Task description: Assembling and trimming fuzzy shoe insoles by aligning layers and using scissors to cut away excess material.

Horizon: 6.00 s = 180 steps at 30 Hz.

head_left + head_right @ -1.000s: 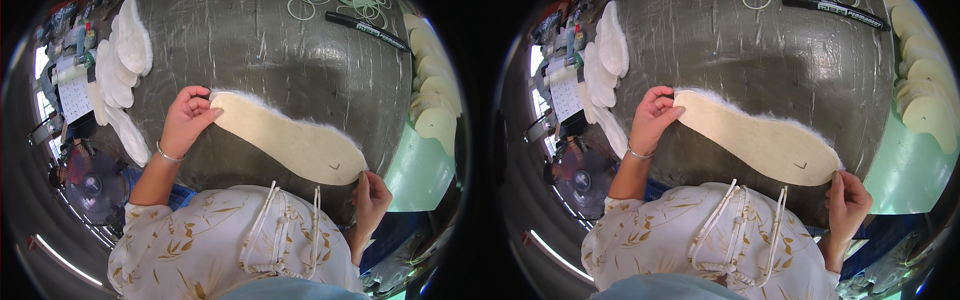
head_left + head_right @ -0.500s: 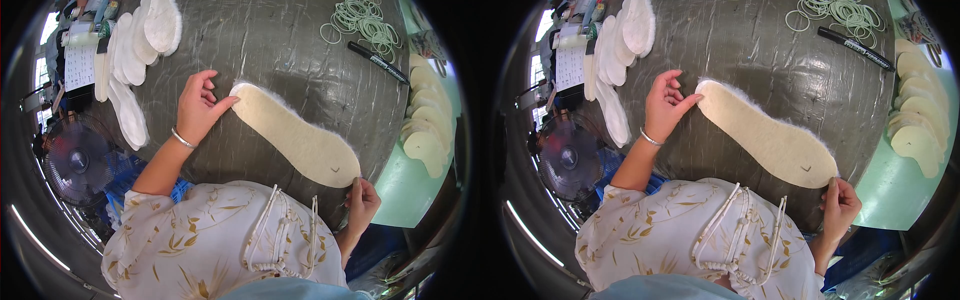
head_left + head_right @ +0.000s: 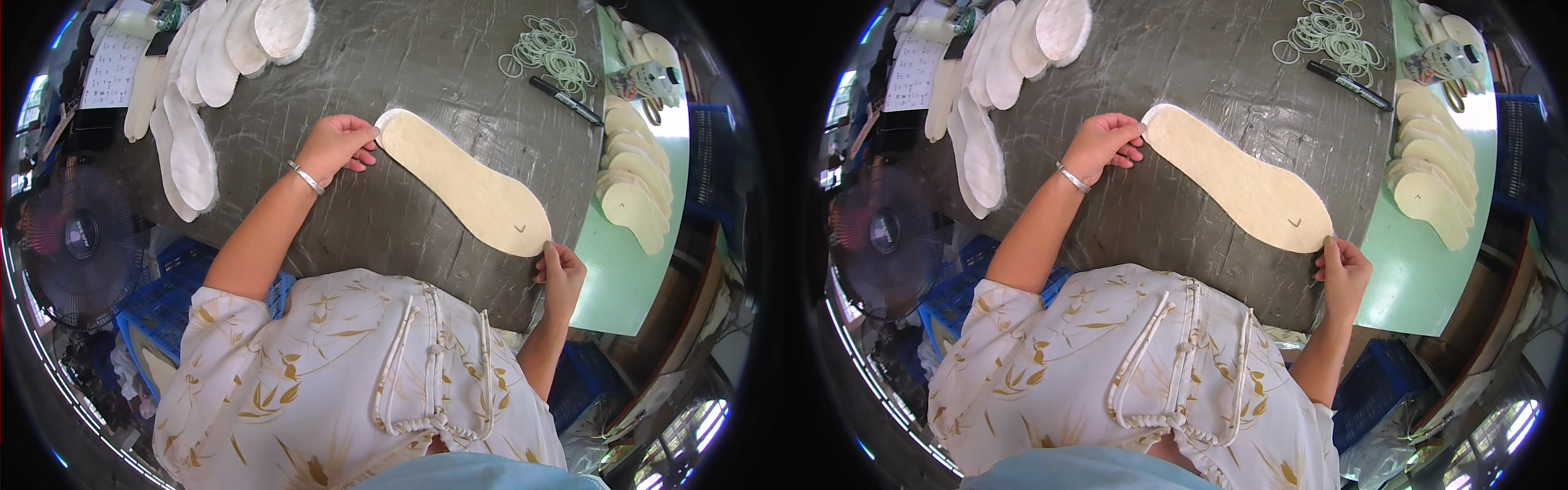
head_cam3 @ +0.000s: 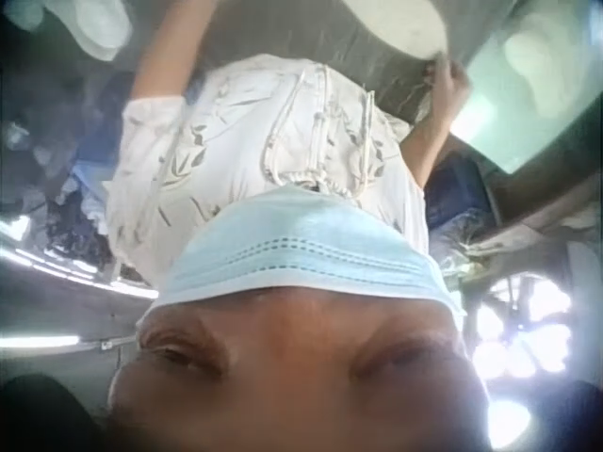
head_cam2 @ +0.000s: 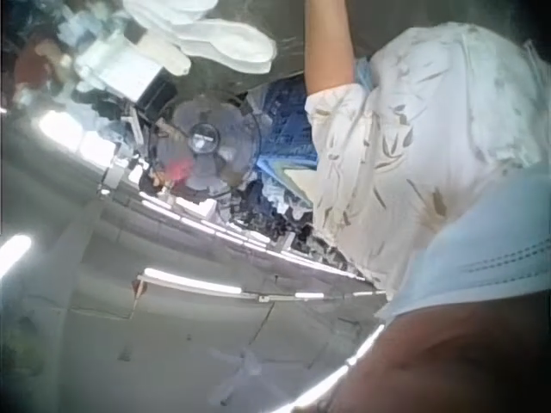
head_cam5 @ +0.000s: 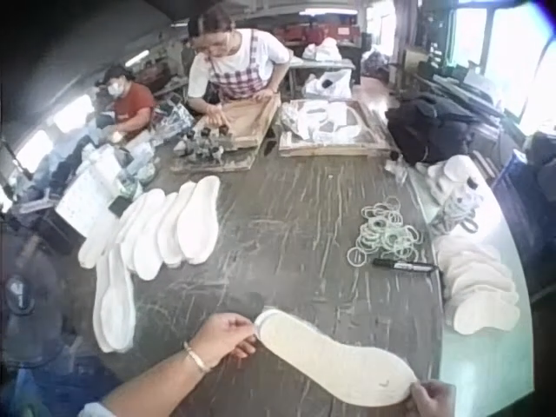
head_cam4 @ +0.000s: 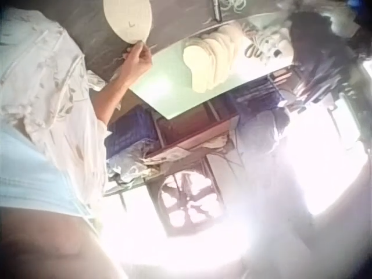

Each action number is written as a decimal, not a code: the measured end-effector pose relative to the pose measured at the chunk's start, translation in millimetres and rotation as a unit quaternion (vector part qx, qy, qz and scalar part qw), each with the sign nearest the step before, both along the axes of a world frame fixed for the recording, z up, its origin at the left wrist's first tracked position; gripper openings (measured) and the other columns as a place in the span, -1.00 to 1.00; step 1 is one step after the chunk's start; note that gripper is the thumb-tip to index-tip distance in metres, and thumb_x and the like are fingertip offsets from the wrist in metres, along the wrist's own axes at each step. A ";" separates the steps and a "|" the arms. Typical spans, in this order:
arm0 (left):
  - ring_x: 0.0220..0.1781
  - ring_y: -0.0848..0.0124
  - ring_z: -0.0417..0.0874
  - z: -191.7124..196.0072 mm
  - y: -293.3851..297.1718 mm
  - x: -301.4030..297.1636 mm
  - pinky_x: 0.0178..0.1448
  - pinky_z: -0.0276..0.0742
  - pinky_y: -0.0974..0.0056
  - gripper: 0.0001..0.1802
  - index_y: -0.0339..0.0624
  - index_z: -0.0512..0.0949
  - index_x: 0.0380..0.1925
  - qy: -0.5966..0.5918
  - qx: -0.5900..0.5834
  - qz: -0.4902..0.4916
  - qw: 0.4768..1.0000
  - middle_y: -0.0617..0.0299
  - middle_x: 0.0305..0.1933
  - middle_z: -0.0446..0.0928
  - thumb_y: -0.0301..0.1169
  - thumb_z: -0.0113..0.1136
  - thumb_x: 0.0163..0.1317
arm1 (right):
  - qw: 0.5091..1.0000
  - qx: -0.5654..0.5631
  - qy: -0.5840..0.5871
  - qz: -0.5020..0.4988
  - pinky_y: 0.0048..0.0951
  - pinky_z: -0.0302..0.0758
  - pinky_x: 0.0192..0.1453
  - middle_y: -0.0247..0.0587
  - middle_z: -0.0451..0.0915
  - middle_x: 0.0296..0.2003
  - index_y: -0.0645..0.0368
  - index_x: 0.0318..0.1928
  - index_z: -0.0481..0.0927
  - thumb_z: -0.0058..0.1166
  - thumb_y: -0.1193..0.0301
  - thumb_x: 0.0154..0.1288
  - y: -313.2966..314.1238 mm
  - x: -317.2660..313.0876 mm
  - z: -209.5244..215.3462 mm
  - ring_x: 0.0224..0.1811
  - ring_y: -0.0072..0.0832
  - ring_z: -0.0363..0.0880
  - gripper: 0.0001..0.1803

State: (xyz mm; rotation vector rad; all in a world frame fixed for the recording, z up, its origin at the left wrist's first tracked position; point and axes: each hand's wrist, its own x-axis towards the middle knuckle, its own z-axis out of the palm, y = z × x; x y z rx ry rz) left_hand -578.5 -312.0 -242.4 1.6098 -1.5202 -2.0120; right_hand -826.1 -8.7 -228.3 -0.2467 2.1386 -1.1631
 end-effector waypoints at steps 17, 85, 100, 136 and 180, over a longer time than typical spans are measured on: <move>-0.24 0.31 0.70 -1.0 -1.9 -16.9 -0.23 0.65 0.32 -0.75 -0.33 0.45 -0.18 0.106 -0.008 0.020 0.994 0.04 -0.24 0.61 -0.35 0.09 0.27 | 0.999 0.024 0.031 0.024 -0.56 0.39 -0.62 -0.29 0.47 -0.70 0.31 -0.47 0.58 0.15 0.31 0.18 2.6 0.0 2.7 -0.73 -0.59 0.40 -0.73; -0.07 0.30 0.58 -16.8 23.6 -7.3 0.07 0.53 0.12 -0.78 -0.18 0.37 -0.08 0.427 0.090 0.106 0.894 0.13 -0.14 0.54 -0.33 -0.05 0.35 | 0.936 -0.165 0.016 0.311 -0.48 0.47 -0.07 -0.18 0.61 -0.19 0.38 0.13 0.45 0.17 0.27 0.22 -114.6 30.9 1.3 -0.18 -0.53 0.53 -0.45; 0.24 0.13 0.40 -41.1 14.3 -17.5 0.36 0.16 -0.06 -0.59 -0.27 0.41 0.02 0.510 0.192 0.262 0.796 0.06 0.14 0.46 -0.30 -0.27 0.31 | 0.945 -0.224 -0.052 0.234 -0.51 0.49 0.05 -0.18 0.57 -0.07 0.34 0.15 0.45 0.19 0.44 0.18 -23.5 82.0 7.2 -0.07 -0.56 0.53 -0.48; 0.21 0.25 0.50 98.1 101.0 -2.3 0.28 0.35 0.24 -0.52 -0.37 0.35 0.20 0.230 -0.566 -0.136 0.780 0.01 0.17 0.48 -0.60 0.03 0.24 | 0.863 -0.454 -0.080 0.206 -0.60 0.52 -0.18 -0.30 0.58 -0.27 0.34 -0.15 0.53 0.13 0.46 0.29 -114.1 97.9 106.2 -0.27 -0.66 0.56 -0.79; -0.03 0.52 0.52 158.3 73.8 1.3 0.09 0.41 0.39 -0.69 -0.30 0.46 -0.02 0.445 -0.324 -0.135 0.824 0.19 -0.07 0.55 -0.43 0.19 0.27 | 0.791 -0.498 0.305 0.185 -0.55 0.51 -0.41 -0.23 0.60 -0.42 0.26 -0.32 0.67 0.21 0.56 0.12 -111.2 114.5 149.5 -0.47 -0.55 0.57 -0.92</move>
